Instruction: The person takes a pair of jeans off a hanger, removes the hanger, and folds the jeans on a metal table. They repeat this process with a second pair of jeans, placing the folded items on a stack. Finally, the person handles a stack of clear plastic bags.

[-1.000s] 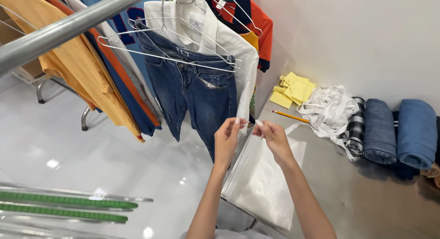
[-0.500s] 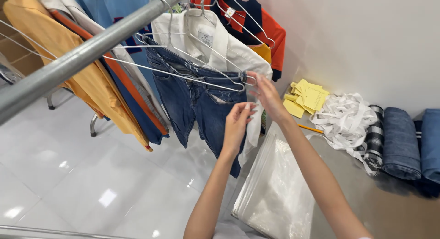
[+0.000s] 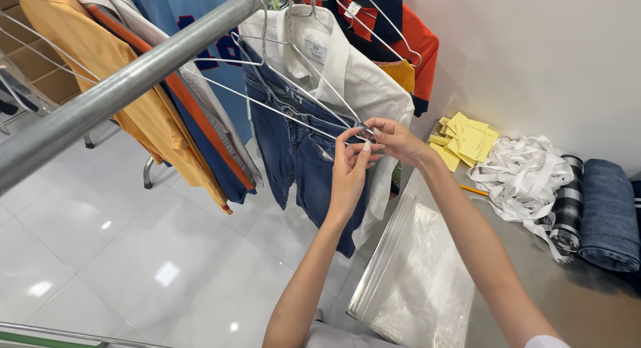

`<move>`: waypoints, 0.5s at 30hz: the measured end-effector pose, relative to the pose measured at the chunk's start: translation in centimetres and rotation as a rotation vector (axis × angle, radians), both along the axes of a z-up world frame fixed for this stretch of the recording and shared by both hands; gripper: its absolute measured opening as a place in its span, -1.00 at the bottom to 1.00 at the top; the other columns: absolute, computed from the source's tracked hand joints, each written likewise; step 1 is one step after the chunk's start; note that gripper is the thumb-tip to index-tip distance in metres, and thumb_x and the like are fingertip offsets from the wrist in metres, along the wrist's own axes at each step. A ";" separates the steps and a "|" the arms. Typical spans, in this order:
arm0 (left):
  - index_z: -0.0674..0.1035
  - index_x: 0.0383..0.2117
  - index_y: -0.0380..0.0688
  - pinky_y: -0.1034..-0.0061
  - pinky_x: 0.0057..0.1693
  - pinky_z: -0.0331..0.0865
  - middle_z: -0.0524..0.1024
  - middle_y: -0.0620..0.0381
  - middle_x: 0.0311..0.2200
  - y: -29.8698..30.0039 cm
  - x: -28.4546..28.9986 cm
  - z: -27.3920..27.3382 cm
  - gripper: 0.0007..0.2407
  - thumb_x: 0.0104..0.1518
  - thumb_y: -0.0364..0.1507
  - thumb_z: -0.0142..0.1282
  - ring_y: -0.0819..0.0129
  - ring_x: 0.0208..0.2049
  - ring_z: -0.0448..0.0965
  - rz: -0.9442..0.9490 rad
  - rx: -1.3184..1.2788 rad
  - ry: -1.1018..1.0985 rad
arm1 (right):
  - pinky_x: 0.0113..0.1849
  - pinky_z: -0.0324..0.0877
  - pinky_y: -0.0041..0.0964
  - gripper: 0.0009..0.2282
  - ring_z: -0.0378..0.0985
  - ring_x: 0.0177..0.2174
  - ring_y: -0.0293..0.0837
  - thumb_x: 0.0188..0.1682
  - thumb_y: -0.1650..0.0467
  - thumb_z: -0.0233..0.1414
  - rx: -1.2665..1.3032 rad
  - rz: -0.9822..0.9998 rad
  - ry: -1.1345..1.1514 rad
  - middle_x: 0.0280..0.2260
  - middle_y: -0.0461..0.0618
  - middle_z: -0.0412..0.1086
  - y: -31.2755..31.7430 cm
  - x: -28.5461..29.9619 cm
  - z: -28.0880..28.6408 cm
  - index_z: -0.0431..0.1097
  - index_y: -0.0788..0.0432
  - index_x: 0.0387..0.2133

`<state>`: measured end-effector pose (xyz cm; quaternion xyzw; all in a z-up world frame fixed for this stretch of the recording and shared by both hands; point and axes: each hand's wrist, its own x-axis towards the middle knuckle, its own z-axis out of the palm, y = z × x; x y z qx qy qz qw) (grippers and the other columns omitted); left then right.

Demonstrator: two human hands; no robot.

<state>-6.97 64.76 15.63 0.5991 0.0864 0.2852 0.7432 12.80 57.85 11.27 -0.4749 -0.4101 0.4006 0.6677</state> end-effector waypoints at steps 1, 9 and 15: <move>0.26 0.21 -0.09 0.45 0.03 0.45 0.58 -0.01 -0.16 0.1 0.0 0.1 -0.66 0.36 -0.34 -0.08 0.33 -0.14 0.61 0.003 0.000 -0.001 | -0.52 0.29 -0.47 -0.73 0.35 -0.49 -0.35 0.06 0.33 0.07 0.000 0.003 -0.001 -0.35 -0.06 0.33 -0.1 -0.5 0.8 0.34 0.32 -0.13; 0.14 0.31 -0.16 0.41 -0.05 0.48 0.61 -0.04 -0.23 0.7 0.6 -1.0 -0.53 0.33 -0.32 -0.05 0.25 -0.22 0.66 0.067 0.092 0.030 | -0.21 0.32 -0.44 -0.82 0.42 -0.34 -0.34 -0.02 0.33 0.23 -0.132 -0.317 -0.544 -0.43 -0.19 0.42 -1.4 -3.6 4.7 0.38 0.13 -0.38; 0.14 0.32 -0.14 0.39 -0.10 0.50 0.59 -0.08 -0.19 0.0 0.0 -1.4 -0.53 0.32 -0.30 -0.05 0.14 -0.19 0.67 0.125 0.092 0.034 | -0.33 0.31 -0.33 -0.78 0.37 -0.47 -0.11 -0.09 0.32 0.34 0.080 -0.817 -1.161 -0.52 -0.09 0.42 -1.8 -4.8 2.9 0.43 0.15 -0.47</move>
